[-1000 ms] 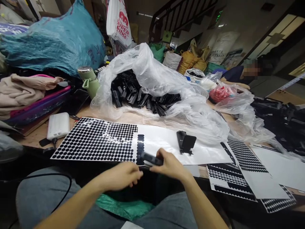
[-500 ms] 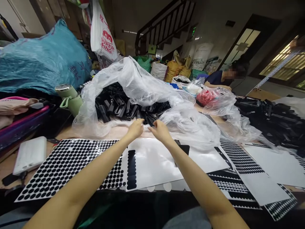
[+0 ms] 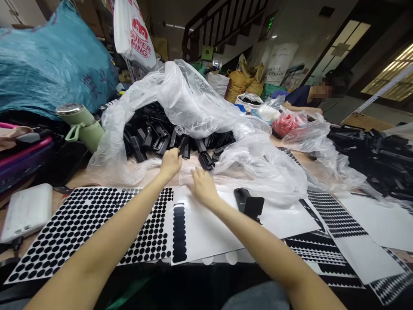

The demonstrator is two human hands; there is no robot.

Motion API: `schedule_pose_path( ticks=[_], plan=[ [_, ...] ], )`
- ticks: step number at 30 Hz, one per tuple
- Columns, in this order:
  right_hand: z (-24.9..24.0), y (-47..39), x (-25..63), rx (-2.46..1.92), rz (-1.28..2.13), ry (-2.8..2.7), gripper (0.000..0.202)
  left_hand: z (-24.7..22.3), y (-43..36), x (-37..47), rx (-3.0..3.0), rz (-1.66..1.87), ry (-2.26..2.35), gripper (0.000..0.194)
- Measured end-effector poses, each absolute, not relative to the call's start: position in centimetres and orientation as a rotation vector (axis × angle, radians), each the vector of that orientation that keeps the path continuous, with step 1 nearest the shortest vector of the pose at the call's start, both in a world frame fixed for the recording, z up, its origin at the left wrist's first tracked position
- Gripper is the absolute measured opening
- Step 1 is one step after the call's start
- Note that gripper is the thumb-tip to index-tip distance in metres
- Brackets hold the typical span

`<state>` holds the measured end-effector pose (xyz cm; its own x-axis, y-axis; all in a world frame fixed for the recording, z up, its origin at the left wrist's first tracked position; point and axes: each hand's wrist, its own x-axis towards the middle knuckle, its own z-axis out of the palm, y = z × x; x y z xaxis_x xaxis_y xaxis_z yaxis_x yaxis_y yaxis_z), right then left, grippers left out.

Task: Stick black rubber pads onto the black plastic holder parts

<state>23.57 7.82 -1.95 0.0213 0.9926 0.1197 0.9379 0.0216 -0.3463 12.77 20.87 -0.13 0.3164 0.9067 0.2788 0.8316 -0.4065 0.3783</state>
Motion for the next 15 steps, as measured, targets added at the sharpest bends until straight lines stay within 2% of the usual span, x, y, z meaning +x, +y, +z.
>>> schedule_pose_path(
  ticks=[3,5,10,15],
  plan=[
    [-3.5,1.6,22.3,-1.873,0.500,-2.088,0.066,0.9,18.5,8.4,2.305,0.985,1.483,0.019],
    [-4.4,-1.1,23.0,-1.918,0.518,-2.094,0.070,1.3,16.1,5.8,2.056,1.116,1.296,0.022],
    [-5.0,-2.3,25.1,-2.045,0.495,-2.079,0.074,2.3,10.2,1.4,1.311,0.831,1.078,0.029],
    [-4.3,-0.9,23.2,-2.064,0.488,-2.054,0.077,2.7,6.1,-1.5,1.098,0.583,1.049,0.027]
  ],
)
